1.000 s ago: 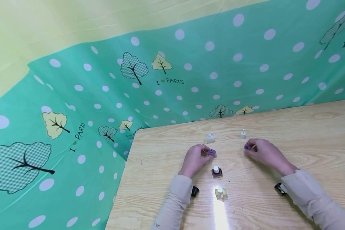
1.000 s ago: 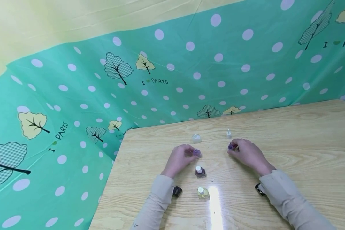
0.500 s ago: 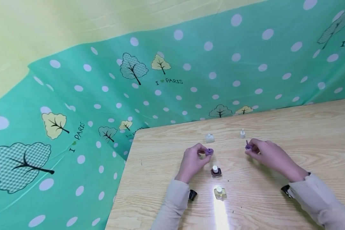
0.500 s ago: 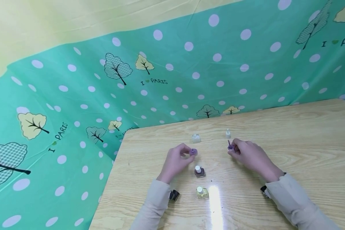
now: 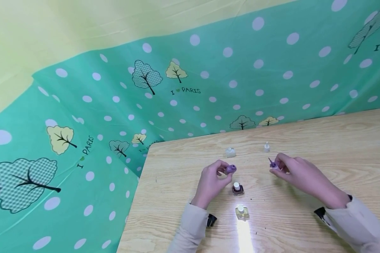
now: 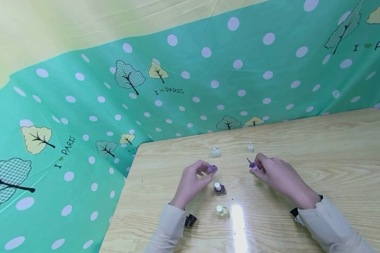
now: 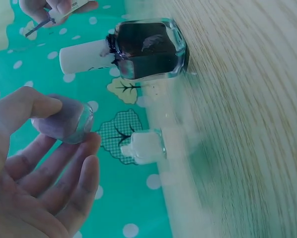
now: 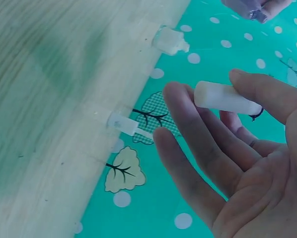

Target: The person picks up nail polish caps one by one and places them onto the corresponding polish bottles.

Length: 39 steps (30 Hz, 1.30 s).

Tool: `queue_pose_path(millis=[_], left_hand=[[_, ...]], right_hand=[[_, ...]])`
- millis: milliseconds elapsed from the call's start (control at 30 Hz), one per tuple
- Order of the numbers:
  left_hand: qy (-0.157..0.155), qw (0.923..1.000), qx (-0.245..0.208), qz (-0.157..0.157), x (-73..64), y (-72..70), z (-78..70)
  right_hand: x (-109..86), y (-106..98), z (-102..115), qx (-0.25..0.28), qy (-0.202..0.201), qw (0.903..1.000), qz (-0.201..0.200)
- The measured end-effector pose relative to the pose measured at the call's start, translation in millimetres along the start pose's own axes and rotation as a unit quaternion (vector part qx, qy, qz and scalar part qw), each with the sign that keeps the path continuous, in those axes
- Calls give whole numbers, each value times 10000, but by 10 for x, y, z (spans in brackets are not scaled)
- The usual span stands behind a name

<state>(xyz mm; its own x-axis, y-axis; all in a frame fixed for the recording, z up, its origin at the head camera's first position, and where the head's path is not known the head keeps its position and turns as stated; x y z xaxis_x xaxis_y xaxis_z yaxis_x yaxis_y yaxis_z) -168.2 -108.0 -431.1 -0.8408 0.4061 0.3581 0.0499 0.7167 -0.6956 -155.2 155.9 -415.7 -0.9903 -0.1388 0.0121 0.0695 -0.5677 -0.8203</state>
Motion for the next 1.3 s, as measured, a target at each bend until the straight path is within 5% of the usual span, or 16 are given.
queue_pose_path(millis=[733, 1300], left_hand=[[863, 9937, 608, -386, -74, -107, -168], [1270, 9879, 707, -536, -91, -143, -261]], right_hand=[[-159, -143, 286, -163, -1195, 9877, -997], [-151, -135, 421, -115, -1515, 9811, -1196]])
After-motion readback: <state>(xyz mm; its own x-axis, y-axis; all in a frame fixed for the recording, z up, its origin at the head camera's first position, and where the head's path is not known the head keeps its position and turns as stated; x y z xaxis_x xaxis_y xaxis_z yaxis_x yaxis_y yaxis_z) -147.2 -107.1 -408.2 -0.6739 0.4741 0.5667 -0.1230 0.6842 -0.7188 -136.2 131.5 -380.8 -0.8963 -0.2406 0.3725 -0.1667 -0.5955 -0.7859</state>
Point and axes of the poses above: each hand's wrist, its own x-axis towards the middle knuckle, its own y-axis out of the palm, z = x × y, the point moved 3 cm from there along x, towards the middle knuckle, and after that the axes turned 11 degrees about y, right-handed, at the moved point
